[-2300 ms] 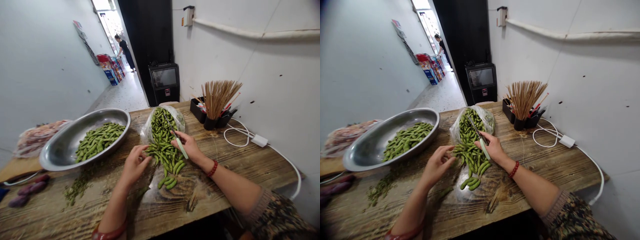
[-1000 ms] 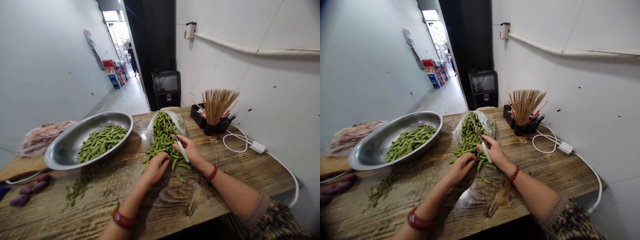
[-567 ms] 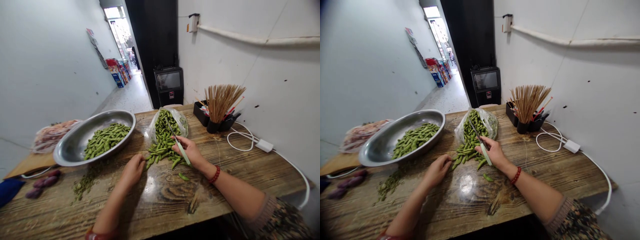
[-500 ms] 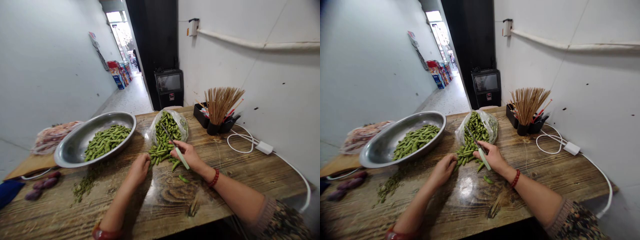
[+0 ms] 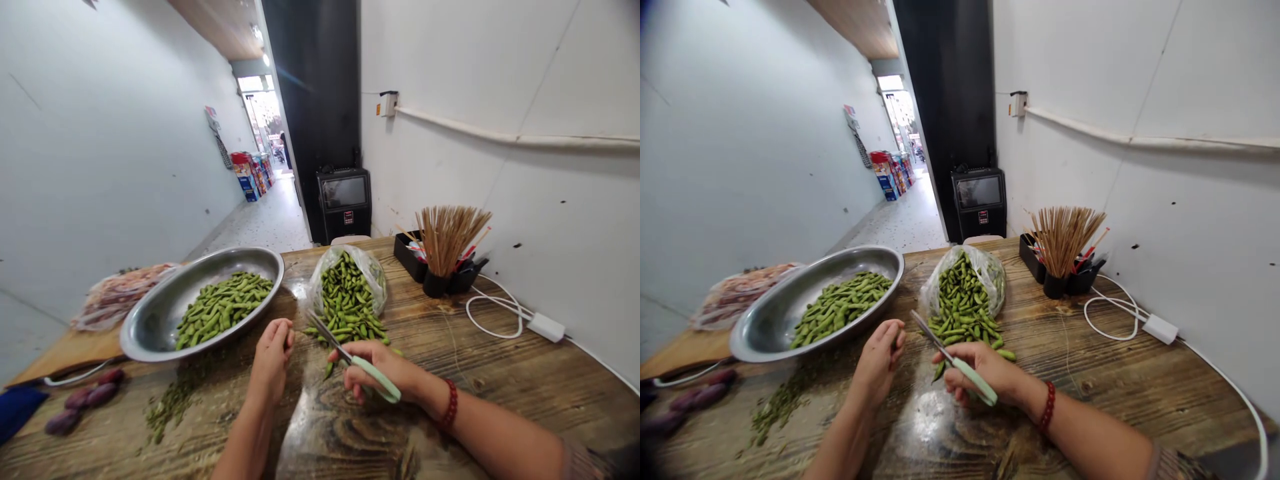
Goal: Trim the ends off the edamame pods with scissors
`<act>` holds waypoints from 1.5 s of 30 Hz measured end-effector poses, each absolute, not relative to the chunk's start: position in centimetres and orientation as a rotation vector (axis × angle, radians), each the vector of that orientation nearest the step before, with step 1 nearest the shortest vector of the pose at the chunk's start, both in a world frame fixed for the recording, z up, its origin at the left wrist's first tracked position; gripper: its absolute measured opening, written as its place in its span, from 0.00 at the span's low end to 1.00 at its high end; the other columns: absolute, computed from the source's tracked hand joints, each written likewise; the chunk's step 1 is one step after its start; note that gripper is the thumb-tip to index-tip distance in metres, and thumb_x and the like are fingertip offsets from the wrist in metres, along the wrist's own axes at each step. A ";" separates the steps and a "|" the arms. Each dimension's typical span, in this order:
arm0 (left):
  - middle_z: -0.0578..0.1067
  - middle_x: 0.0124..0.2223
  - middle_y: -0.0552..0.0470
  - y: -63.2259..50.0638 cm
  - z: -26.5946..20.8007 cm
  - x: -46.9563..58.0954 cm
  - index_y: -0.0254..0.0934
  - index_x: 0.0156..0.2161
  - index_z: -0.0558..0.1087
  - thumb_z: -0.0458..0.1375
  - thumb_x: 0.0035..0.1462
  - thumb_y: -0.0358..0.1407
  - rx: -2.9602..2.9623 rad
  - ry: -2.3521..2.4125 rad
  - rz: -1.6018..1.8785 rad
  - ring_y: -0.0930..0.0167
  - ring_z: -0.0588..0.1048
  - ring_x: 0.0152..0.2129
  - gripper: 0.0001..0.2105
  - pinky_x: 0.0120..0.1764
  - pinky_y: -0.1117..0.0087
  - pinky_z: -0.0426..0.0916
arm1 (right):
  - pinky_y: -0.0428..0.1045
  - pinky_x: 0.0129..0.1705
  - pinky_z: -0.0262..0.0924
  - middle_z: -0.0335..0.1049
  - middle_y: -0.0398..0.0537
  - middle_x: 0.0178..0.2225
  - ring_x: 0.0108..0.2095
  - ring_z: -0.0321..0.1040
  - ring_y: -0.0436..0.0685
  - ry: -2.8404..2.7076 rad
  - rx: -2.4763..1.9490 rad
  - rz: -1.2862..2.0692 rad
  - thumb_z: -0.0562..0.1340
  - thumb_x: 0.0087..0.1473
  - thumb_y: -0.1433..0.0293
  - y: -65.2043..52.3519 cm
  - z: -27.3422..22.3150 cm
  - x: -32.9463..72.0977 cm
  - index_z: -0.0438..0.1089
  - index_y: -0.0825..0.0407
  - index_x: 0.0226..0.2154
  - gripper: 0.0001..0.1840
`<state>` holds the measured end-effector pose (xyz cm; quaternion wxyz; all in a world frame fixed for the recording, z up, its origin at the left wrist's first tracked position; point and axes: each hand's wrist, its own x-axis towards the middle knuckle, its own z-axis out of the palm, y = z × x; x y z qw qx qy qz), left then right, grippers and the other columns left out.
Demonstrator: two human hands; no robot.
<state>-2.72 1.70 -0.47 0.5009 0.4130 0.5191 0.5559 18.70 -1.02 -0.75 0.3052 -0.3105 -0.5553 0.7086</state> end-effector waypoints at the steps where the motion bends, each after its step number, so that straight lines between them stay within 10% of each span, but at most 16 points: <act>1: 0.58 0.20 0.64 1.7 -0.4 -3.0 0.37 0.35 0.64 0.56 0.53 0.46 0.942 1.228 1.361 0.82 0.51 0.11 0.13 0.15 0.80 0.42 | 0.41 0.23 0.60 0.66 0.40 0.23 0.20 0.62 0.44 -1.487 -0.820 1.952 0.66 0.47 0.59 -1.1 -0.8 18.6 0.69 0.54 0.46 0.25; 14: 0.60 0.23 0.60 0.9 0.8 -2.3 0.33 0.35 0.71 0.56 0.49 0.39 0.934 1.131 1.285 0.81 0.55 0.14 0.11 0.18 0.77 0.47 | 0.40 0.16 0.54 0.65 0.38 0.21 0.15 0.57 0.44 -1.551 -1.085 1.678 0.63 0.48 0.57 1.1 -1.4 19.5 0.69 0.54 0.47 0.26; 21: 0.69 0.26 0.55 0.7 0.6 -1.7 0.34 0.35 0.71 0.61 0.48 0.40 1.042 1.143 1.217 0.78 0.64 0.19 0.12 0.22 0.77 0.56 | 0.47 0.30 0.59 0.66 0.42 0.24 0.24 0.59 0.49 -1.802 -0.991 1.116 0.67 0.45 0.62 1.1 -2.3 19.6 0.74 0.54 0.44 0.22; 29: 0.78 0.35 0.47 0.2 1.0 -1.3 0.35 0.40 0.67 0.60 0.52 0.41 1.150 1.050 1.108 0.74 0.72 0.21 0.14 0.23 0.74 0.61 | 0.43 0.20 0.53 0.61 0.39 0.24 0.18 0.53 0.44 -1.506 -0.944 1.333 0.64 0.48 0.59 1.5 -2.6 19.7 0.67 0.56 0.51 0.29; 45: 0.79 0.41 0.40 0.2 0.8 -1.0 0.30 0.43 0.73 0.64 0.49 0.37 1.041 0.923 1.130 0.65 0.78 0.36 0.16 0.41 0.64 0.71 | 0.51 0.42 0.64 0.72 0.50 0.41 0.38 0.69 0.55 -1.903 -1.080 0.848 0.69 0.41 0.67 -0.5 2.5 18.9 0.68 0.55 0.48 0.29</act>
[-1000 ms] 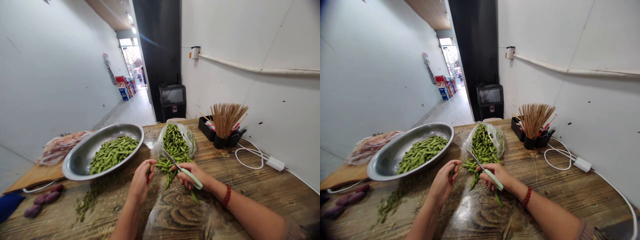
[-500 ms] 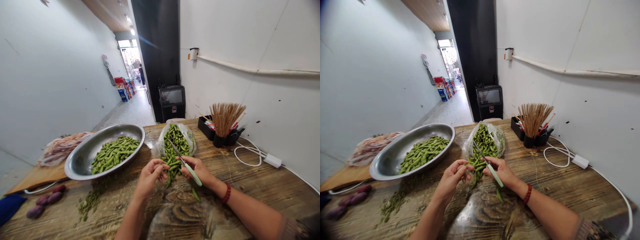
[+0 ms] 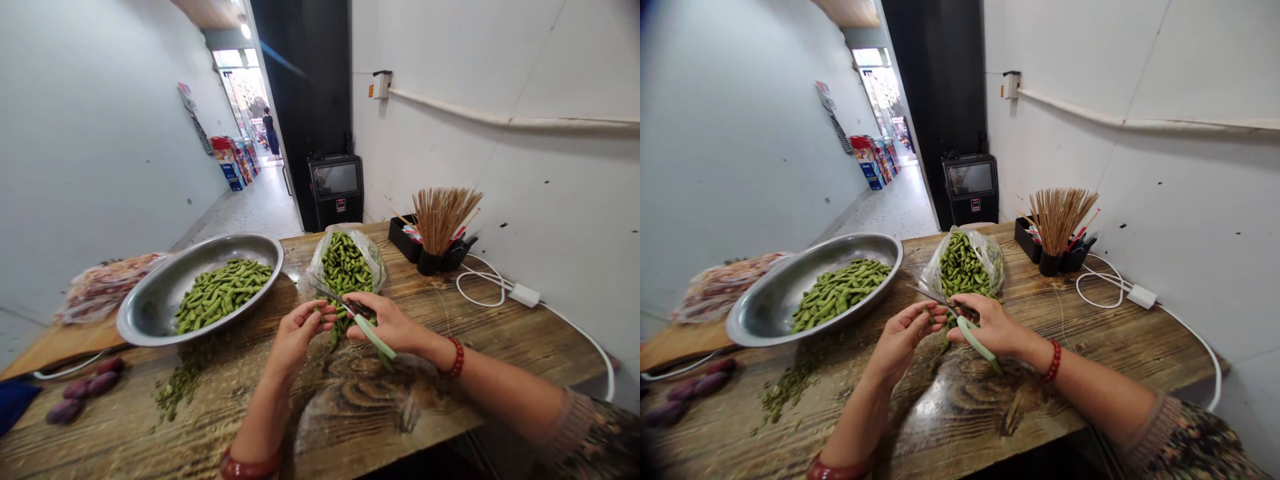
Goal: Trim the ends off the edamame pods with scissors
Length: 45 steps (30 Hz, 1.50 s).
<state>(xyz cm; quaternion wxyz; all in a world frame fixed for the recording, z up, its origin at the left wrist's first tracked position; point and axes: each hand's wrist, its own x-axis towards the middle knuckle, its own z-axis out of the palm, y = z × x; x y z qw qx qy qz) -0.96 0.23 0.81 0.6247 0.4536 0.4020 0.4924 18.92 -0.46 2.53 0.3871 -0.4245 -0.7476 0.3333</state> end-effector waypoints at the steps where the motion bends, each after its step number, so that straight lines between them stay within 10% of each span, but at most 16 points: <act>1: 0.78 0.42 0.40 0.2 0.8 -1.0 0.30 0.43 0.73 0.64 0.49 0.37 1.039 0.917 1.128 0.64 0.77 0.37 0.17 0.43 0.63 0.71 | 0.51 0.42 0.64 0.72 0.50 0.40 0.37 0.69 0.55 -1.867 -1.086 0.884 0.69 0.42 0.68 -0.5 2.6 18.8 0.67 0.55 0.50 0.30; 45: 0.75 0.27 0.49 -0.4 1.9 -1.0 0.34 0.30 0.78 0.62 0.52 0.38 1.396 0.944 1.014 0.69 0.70 0.27 0.08 0.37 0.70 0.64 | 0.49 0.36 0.61 0.65 0.49 0.36 0.34 0.62 0.55 -2.212 -0.875 0.463 0.66 0.49 0.59 -0.4 -0.6 20.4 0.63 0.50 0.54 0.31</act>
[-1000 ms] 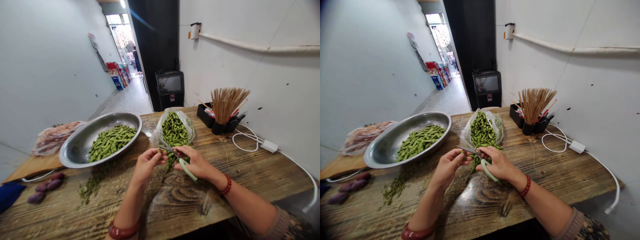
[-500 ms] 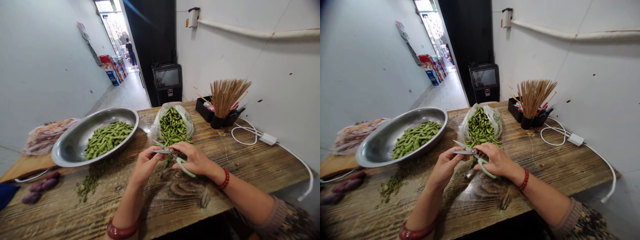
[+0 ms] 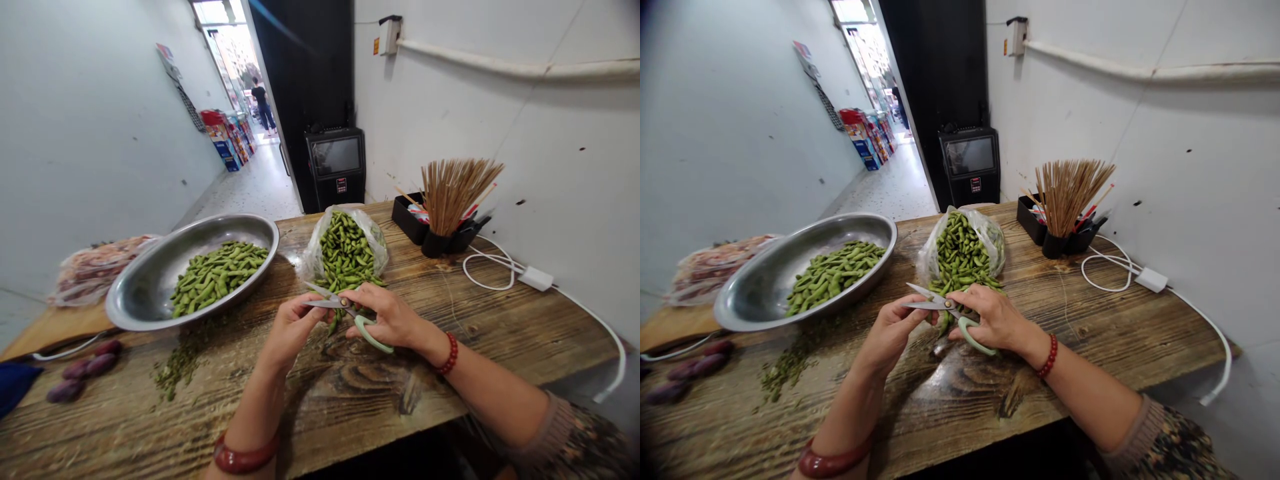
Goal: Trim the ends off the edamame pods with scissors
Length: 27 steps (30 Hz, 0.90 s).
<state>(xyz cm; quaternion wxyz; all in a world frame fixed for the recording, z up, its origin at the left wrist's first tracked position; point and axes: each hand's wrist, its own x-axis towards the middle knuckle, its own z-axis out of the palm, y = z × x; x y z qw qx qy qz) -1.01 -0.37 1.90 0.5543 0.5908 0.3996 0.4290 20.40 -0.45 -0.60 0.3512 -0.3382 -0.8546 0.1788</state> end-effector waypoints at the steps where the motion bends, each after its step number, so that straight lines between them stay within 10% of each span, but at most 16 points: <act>1: 0.75 0.27 0.49 -0.3 1.9 -1.0 0.34 0.30 0.78 0.61 0.52 0.38 1.404 0.943 1.010 0.69 0.70 0.27 0.08 0.37 0.70 0.64 | 0.49 0.36 0.60 0.65 0.48 0.35 0.33 0.62 0.54 -2.220 -0.883 0.464 0.66 0.50 0.59 -0.4 -0.6 20.4 0.63 0.51 0.54 0.31; 21: 0.77 0.31 0.49 0.2 1.6 -1.6 0.35 0.30 0.79 0.65 0.45 0.35 1.421 1.061 1.019 0.68 0.71 0.30 0.06 0.37 0.71 0.65 | 0.46 0.34 0.60 0.68 0.46 0.32 0.30 0.64 0.52 -2.297 -0.936 0.452 0.67 0.49 0.62 -0.1 -0.7 21.0 0.66 0.50 0.52 0.28; 27: 0.72 0.23 0.55 0.2 1.6 -1.5 0.33 0.30 0.76 0.66 0.45 0.36 1.259 1.082 1.054 0.77 0.65 0.19 0.08 0.23 0.77 0.60 | 0.48 0.36 0.62 0.71 0.48 0.33 0.31 0.66 0.53 -2.145 -0.987 0.509 0.67 0.49 0.61 0.6 -1.3 21.3 0.68 0.52 0.51 0.27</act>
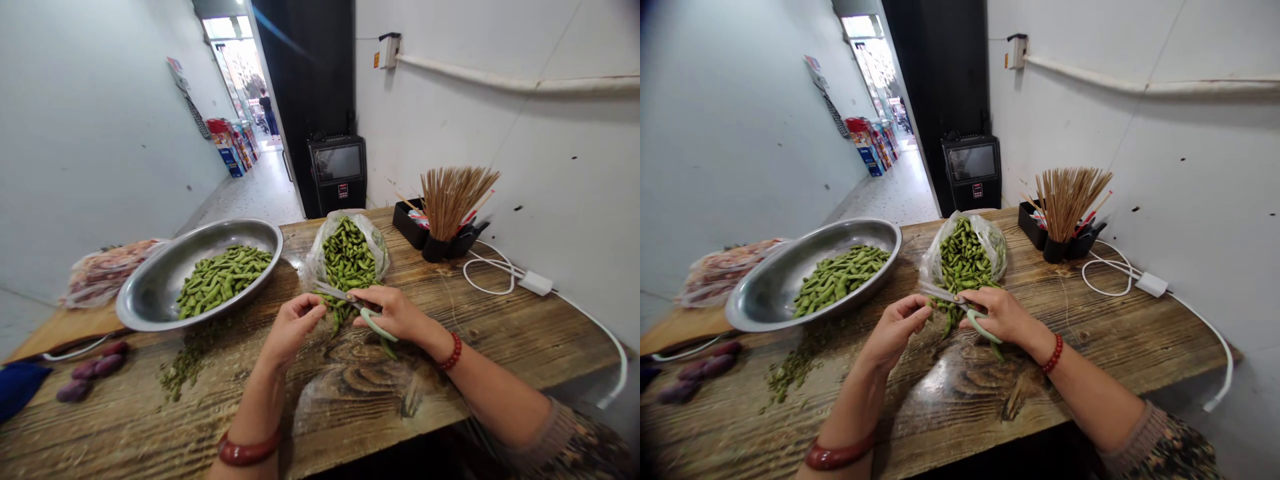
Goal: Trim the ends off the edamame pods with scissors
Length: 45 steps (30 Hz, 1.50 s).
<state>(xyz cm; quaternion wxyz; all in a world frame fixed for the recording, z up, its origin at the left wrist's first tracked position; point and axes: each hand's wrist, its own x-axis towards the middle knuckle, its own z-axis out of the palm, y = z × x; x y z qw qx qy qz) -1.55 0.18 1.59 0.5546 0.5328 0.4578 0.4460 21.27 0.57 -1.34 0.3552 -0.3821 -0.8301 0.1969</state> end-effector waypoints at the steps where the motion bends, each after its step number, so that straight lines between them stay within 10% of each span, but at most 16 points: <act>1: 0.70 0.22 0.56 0.2 1.6 -1.6 0.33 0.30 0.75 0.66 0.45 0.36 1.201 1.061 1.078 0.78 0.64 0.17 0.09 0.22 0.78 0.59 | 0.48 0.37 0.63 0.72 0.49 0.35 0.32 0.67 0.53 -2.082 -1.012 0.524 0.67 0.49 0.61 0.7 -1.5 21.3 0.68 0.52 0.50 0.27; 13: 0.73 0.29 0.55 0.4 1.3 -1.7 0.33 0.32 0.72 0.67 0.44 0.31 0.839 0.822 1.257 0.77 0.73 0.24 0.10 0.31 0.77 0.70 | 0.51 0.39 0.63 0.67 0.49 0.38 0.35 0.65 0.55 -2.125 -0.997 0.508 0.69 0.45 0.62 0.2 -1.2 20.6 0.62 0.49 0.55 0.35; 45: 0.69 0.24 0.56 -0.1 1.0 -0.6 0.33 0.32 0.74 0.65 0.47 0.36 1.123 0.923 1.054 0.79 0.63 0.17 0.09 0.19 0.78 0.59 | 0.47 0.34 0.61 0.67 0.46 0.32 0.31 0.64 0.52 -2.215 -0.952 0.419 0.67 0.50 0.61 0.3 -1.5 20.7 0.65 0.50 0.53 0.29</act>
